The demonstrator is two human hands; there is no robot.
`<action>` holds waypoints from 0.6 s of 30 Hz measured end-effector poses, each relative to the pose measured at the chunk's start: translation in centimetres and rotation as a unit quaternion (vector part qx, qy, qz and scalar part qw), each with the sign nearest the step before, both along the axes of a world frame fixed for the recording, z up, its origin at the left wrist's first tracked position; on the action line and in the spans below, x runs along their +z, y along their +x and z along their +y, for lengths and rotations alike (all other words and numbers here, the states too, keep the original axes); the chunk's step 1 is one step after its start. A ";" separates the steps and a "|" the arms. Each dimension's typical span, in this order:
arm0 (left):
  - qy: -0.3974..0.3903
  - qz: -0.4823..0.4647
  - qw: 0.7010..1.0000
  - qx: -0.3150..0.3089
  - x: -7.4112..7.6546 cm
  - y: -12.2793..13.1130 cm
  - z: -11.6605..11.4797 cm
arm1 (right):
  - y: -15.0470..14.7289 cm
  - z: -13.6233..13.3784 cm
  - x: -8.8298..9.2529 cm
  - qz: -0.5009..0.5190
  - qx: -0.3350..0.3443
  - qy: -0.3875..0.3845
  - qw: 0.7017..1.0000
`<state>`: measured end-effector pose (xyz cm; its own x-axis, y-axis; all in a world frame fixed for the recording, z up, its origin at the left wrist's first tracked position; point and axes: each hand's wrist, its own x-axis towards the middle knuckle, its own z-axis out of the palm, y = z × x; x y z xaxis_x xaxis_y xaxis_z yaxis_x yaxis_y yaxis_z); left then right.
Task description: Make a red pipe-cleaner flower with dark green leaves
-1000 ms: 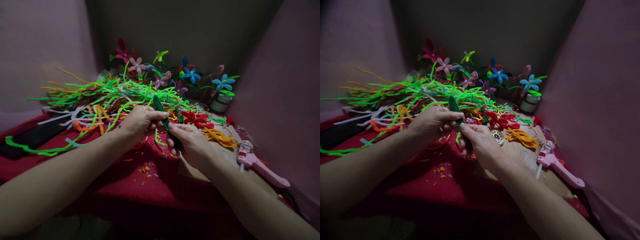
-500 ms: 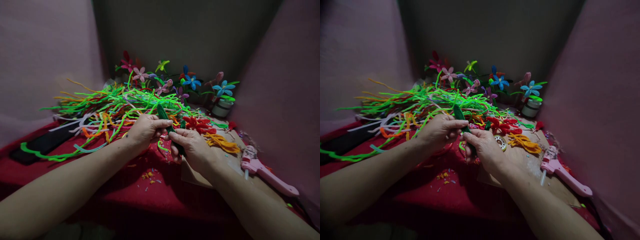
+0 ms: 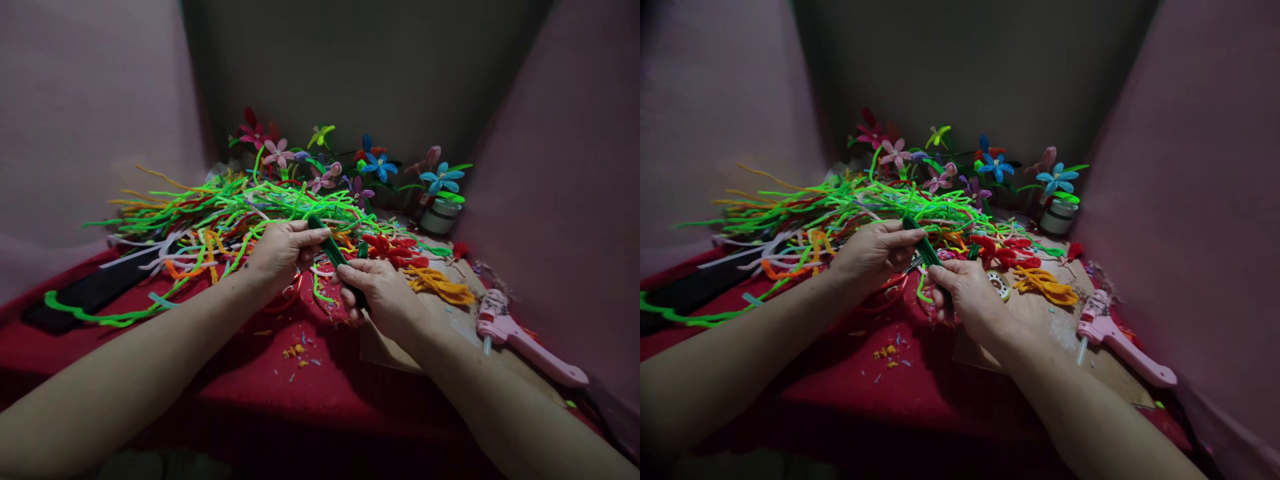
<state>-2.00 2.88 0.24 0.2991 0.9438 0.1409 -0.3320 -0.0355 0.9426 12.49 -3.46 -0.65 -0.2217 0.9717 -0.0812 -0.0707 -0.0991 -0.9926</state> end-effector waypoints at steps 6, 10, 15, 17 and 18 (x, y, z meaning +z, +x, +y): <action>0.023 0.032 0.999 0.037 0.3 0.2 -0.3 | 0.1 0.4 -0.7 0.061 0.030 -0.044 0.997; 0.007 0.028 0.998 0.048 0.8 0.1 -0.5 | 0.1 0.3 -0.6 0.072 0.040 -0.023 0.996; -0.042 -0.012 0.999 -0.006 0.5 0.1 -0.2 | 0.3 0.4 -0.7 0.059 0.015 -0.025 0.998; -0.076 0.004 0.996 -0.054 0.2 0.2 -0.4 | 0.3 0.5 -0.8 0.065 0.011 -0.030 0.997; -0.086 0.024 0.993 -0.075 0.0 0.2 -0.5 | 0.3 0.6 -0.9 0.070 0.012 -0.031 0.997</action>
<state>-1.76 2.34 0.29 0.4398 0.8973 -0.0370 -0.2767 0.1746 0.9450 12.81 -2.87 -1.53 -0.2575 0.9601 -0.1088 -0.2043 -0.1641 -0.9651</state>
